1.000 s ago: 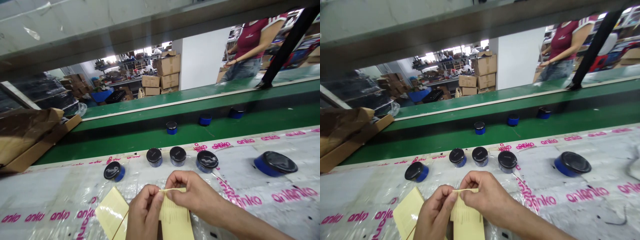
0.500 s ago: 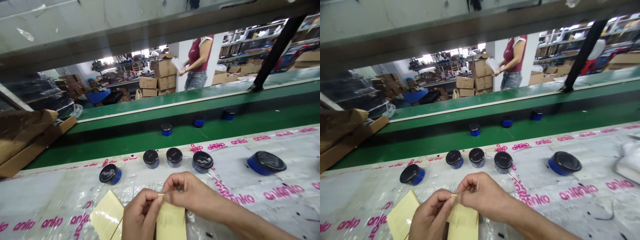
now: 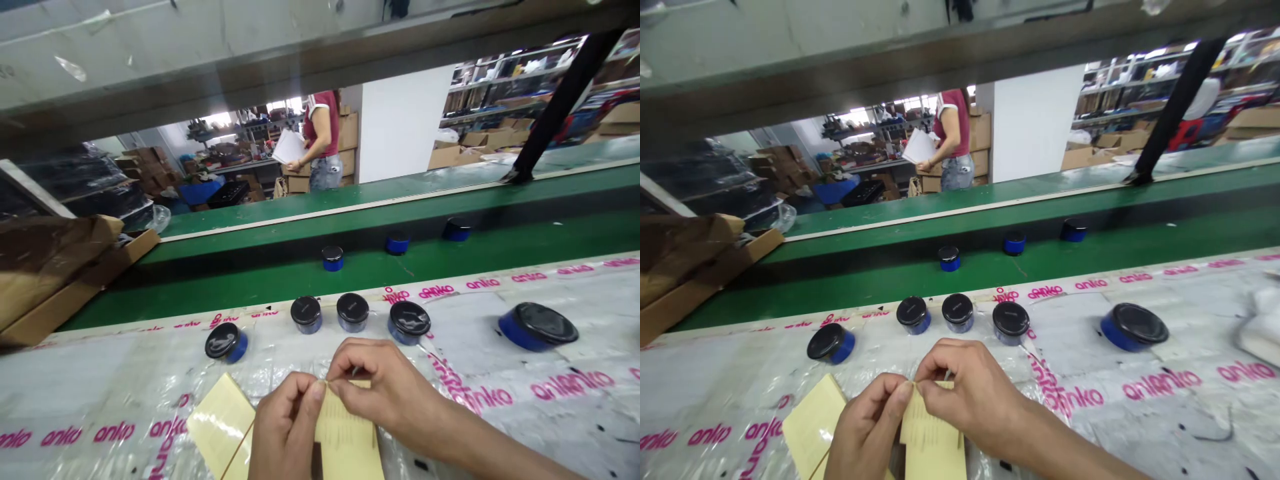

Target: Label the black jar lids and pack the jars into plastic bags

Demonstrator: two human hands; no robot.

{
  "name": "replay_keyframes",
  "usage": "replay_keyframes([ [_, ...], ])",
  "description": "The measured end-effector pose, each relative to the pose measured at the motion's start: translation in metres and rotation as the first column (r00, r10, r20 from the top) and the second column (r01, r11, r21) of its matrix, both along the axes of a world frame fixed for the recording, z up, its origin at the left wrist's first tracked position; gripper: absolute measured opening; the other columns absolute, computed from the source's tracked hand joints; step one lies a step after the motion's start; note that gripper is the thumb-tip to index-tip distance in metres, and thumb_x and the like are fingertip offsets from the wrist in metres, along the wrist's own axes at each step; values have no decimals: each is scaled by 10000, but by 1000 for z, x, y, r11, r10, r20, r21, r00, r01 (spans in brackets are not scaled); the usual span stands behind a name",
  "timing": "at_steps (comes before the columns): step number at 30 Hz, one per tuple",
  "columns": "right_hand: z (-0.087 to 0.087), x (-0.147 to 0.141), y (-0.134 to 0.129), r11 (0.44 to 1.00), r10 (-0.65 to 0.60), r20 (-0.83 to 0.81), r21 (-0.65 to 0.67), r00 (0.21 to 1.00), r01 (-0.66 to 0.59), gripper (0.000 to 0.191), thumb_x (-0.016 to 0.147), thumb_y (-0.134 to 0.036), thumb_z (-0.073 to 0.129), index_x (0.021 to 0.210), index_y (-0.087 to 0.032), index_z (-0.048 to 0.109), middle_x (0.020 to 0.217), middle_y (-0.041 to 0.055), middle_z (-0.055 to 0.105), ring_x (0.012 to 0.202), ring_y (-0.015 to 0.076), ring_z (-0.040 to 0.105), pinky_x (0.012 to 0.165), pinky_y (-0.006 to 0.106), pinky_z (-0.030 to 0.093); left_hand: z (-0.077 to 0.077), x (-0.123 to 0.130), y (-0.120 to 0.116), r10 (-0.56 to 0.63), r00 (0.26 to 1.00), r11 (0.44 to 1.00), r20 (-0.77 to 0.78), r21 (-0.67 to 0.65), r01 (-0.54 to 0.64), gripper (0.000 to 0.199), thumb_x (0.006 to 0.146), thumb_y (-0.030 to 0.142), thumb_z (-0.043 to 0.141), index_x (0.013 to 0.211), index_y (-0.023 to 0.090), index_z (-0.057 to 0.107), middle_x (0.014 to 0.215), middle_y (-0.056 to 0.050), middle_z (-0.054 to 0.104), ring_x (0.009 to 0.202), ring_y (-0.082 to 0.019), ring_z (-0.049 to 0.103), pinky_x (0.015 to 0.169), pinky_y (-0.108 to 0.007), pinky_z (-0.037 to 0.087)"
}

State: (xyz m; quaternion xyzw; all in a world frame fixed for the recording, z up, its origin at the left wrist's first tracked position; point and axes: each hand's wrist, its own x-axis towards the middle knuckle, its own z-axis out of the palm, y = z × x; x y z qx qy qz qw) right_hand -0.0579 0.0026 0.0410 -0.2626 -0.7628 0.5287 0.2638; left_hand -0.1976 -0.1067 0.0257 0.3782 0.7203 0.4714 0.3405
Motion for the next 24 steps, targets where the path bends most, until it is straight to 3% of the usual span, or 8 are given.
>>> replay_keyframes([
  [4,-4,0,0,1000,18,-52,14,999,-18,164,784,-86,606,757,-196,724,772,-10,699,753,141,638,691,241,467,1,-1,0,-8,1000,1000,5,-16,8,485,856,650,563,732,183,603,619,35,473,610,-120,413,562,-213,332],
  [9,-3,1,2,945,20,-23,-326,1000,-26,144,862,-207,593,833,-183,732,786,15,710,720,147,615,627,239,458,-1,-1,0,-10,999,999,34,-32,11,486,860,654,555,743,185,600,630,33,468,618,-124,410,565,-217,338],
  [11,-1,2,2,922,12,-14,-387,1000,-17,155,880,-236,591,861,-180,734,813,24,713,729,146,612,632,238,456,-1,-1,1,-14,999,999,43,-31,15,486,858,655,558,741,185,596,631,33,467,618,-125,410,563,-217,338],
  [17,2,3,0,946,72,91,-322,993,-39,102,828,-186,635,858,-193,732,744,-7,672,638,105,532,543,198,385,-3,0,1,-25,999,1000,35,7,25,448,845,611,601,729,179,613,621,27,509,616,-125,432,567,-215,342],
  [24,9,-1,0,990,-16,174,-138,985,41,133,736,-87,604,737,-175,703,687,-9,671,651,113,559,563,196,401,-4,3,2,2,1000,999,19,38,-3,411,839,561,622,693,177,627,616,26,519,616,-120,439,577,-211,353],
])
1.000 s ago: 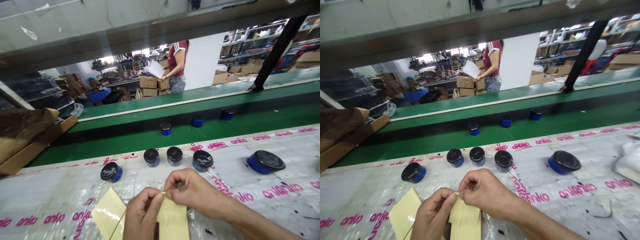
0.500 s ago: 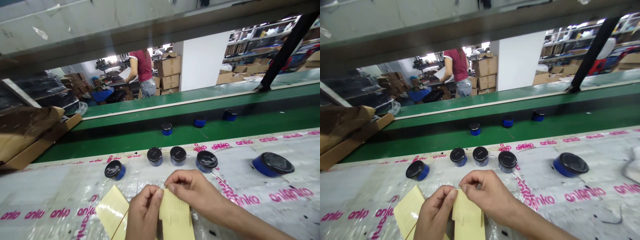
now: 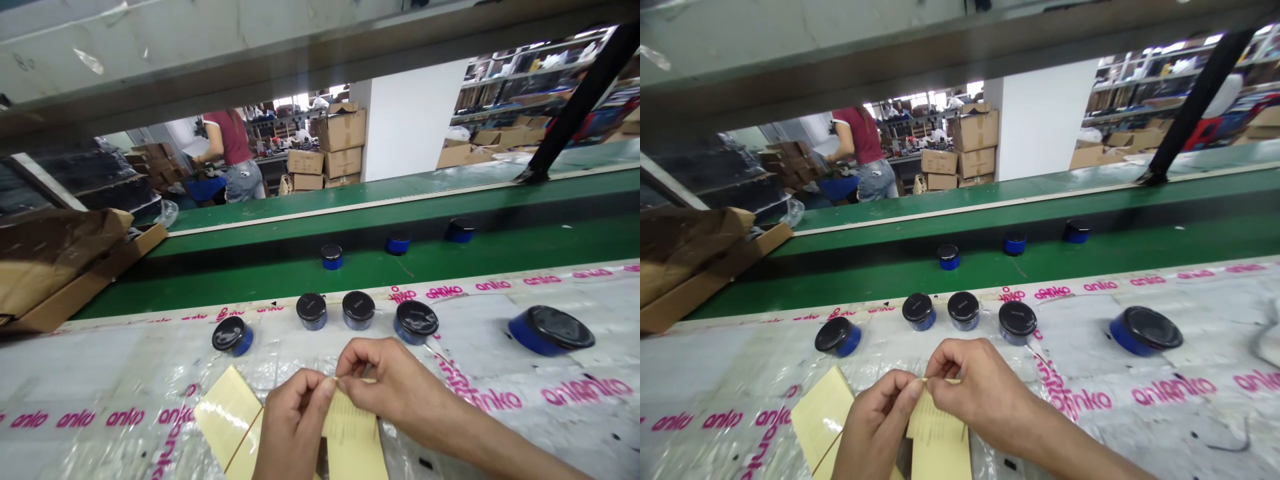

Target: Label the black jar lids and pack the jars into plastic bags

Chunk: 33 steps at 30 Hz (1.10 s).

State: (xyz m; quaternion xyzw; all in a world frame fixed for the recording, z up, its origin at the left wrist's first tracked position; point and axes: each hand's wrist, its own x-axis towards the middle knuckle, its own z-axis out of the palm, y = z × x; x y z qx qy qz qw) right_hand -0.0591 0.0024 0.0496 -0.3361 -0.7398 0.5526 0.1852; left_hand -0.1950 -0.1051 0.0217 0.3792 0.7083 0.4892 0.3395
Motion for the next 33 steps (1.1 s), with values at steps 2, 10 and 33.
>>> replay_keyframes([
  [2,-1,1,0,1000,10,-17,2,1000,-10,131,745,-98,596,746,-173,704,707,2,693,667,124,587,581,205,424,1,1,1,6,1000,1000,-7,18,-5,397,836,543,631,684,177,629,609,27,523,607,-115,441,573,-208,351],
  [10,-8,4,-1,993,-14,-83,-117,996,4,85,784,-163,596,765,-173,678,704,5,688,654,132,596,579,218,430,-1,7,6,-42,977,998,210,-26,49,275,739,413,727,764,165,611,624,16,574,588,-115,497,553,-200,359],
  [33,-3,14,-2,933,110,167,321,980,-159,205,784,-110,543,851,-235,691,844,-27,724,773,157,633,678,257,411,-18,3,7,-88,994,995,-65,-59,84,245,769,351,647,639,197,508,529,73,390,494,-80,348,459,-192,252],
])
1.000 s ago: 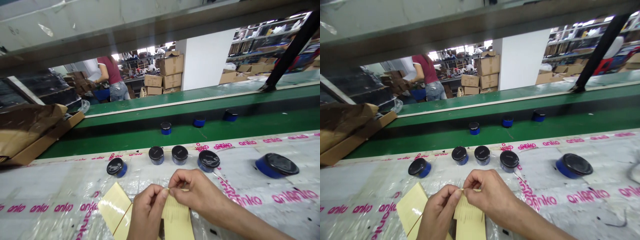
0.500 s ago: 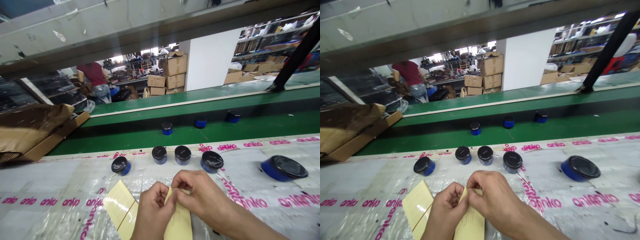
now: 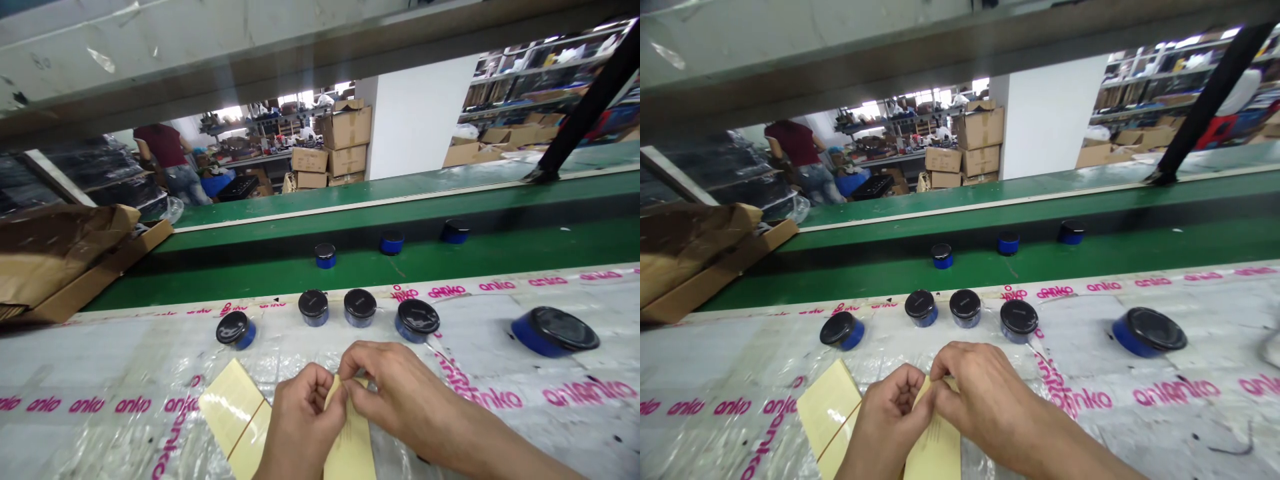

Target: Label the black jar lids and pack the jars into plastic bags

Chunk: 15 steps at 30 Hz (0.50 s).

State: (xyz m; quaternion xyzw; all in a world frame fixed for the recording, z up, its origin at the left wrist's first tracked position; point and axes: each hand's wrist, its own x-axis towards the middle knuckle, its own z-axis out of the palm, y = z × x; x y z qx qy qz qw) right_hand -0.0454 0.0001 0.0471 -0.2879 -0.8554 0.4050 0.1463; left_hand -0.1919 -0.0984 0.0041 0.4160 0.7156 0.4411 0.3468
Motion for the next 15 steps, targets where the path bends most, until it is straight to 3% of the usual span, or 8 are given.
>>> replay_keyframes([
  [6,0,2,0,1000,-17,16,14,1000,17,193,812,-124,549,882,-237,690,852,-20,725,776,165,643,681,268,424,2,1,1,-2,1000,1000,9,-20,2,266,787,394,633,660,193,514,544,70,388,509,-83,346,465,-194,251],
  [11,2,4,3,1000,-18,0,14,1000,18,244,853,-161,597,1047,-236,723,1017,23,756,891,198,681,734,278,471,2,0,0,-3,999,999,43,-34,4,257,763,372,656,660,199,497,537,76,387,502,-80,345,466,-198,242],
  [15,1,2,3,999,27,-14,42,1000,-26,218,842,-98,579,888,-230,746,894,-5,753,808,165,676,727,266,464,10,4,1,37,999,999,25,-36,-36,262,751,381,657,653,188,508,547,69,402,517,-78,346,484,-201,237],
])
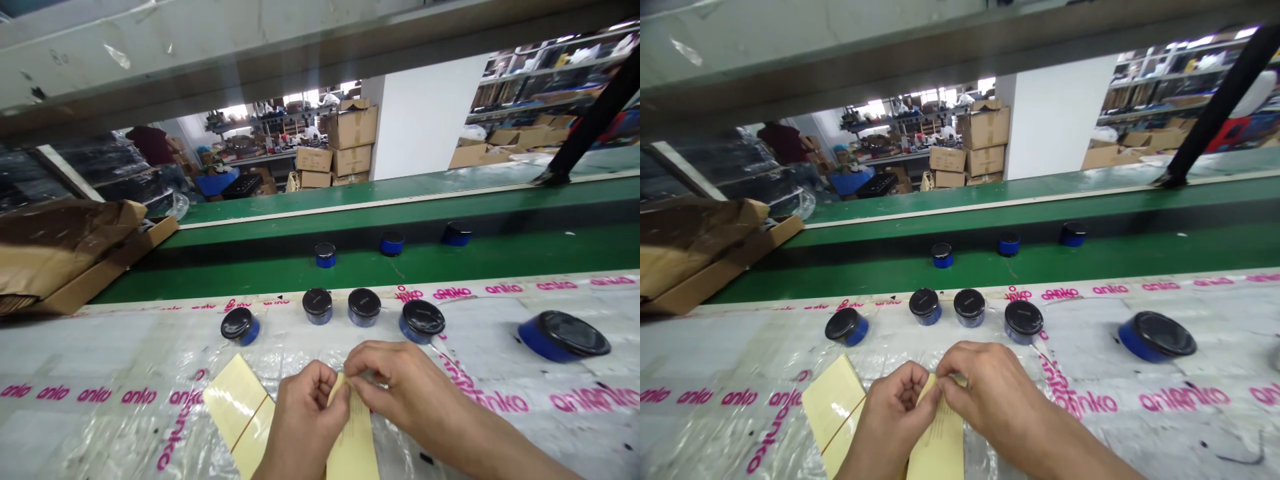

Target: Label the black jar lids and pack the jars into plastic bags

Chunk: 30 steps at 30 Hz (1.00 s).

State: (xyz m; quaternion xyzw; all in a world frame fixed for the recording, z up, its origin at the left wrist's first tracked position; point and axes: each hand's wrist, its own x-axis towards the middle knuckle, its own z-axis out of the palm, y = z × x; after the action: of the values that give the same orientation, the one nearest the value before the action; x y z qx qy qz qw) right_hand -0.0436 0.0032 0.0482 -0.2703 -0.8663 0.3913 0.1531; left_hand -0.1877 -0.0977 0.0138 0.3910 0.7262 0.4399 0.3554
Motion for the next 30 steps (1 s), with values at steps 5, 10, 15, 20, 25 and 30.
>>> replay_keyframes([
  [5,-1,-4,-2,996,-41,43,79,998,37,196,801,-81,576,838,-205,723,849,9,739,776,174,668,691,271,449,7,4,1,19,1000,1000,20,6,-19,290,737,414,669,641,187,517,534,68,402,508,-76,331,481,-208,228],
  [10,0,-3,-3,997,-57,36,61,998,54,195,817,-105,581,900,-211,722,888,13,739,782,175,661,663,263,439,10,5,0,24,999,999,21,28,-25,299,743,405,659,617,199,483,523,73,380,498,-78,322,479,-210,223],
  [15,-3,-3,-3,998,-39,60,51,997,36,197,800,-94,574,832,-218,723,849,2,742,779,177,669,697,273,441,10,5,0,21,1000,1000,-5,17,-21,264,736,382,654,624,190,512,538,66,395,514,-81,341,482,-208,238],
  [20,-9,-5,-7,990,-37,85,140,996,25,158,817,-114,572,838,-203,700,842,12,717,772,189,663,705,294,444,8,4,0,21,1000,999,-10,24,-21,261,730,355,658,608,195,491,535,70,367,514,-77,314,471,-210,220],
  [25,-10,-3,-8,979,-7,92,202,996,-11,144,849,-122,566,858,-188,693,863,32,700,820,208,664,757,318,462,5,4,0,8,999,1000,-46,20,-7,253,751,373,622,625,197,492,542,67,375,522,-83,331,479,-213,236],
  [30,-9,-2,-9,983,-16,56,185,998,5,167,810,-99,558,847,-191,693,863,28,698,825,203,656,760,314,462,3,6,0,-1,992,999,-129,37,5,228,750,333,599,608,202,478,533,67,379,512,-83,330,480,-219,236],
])
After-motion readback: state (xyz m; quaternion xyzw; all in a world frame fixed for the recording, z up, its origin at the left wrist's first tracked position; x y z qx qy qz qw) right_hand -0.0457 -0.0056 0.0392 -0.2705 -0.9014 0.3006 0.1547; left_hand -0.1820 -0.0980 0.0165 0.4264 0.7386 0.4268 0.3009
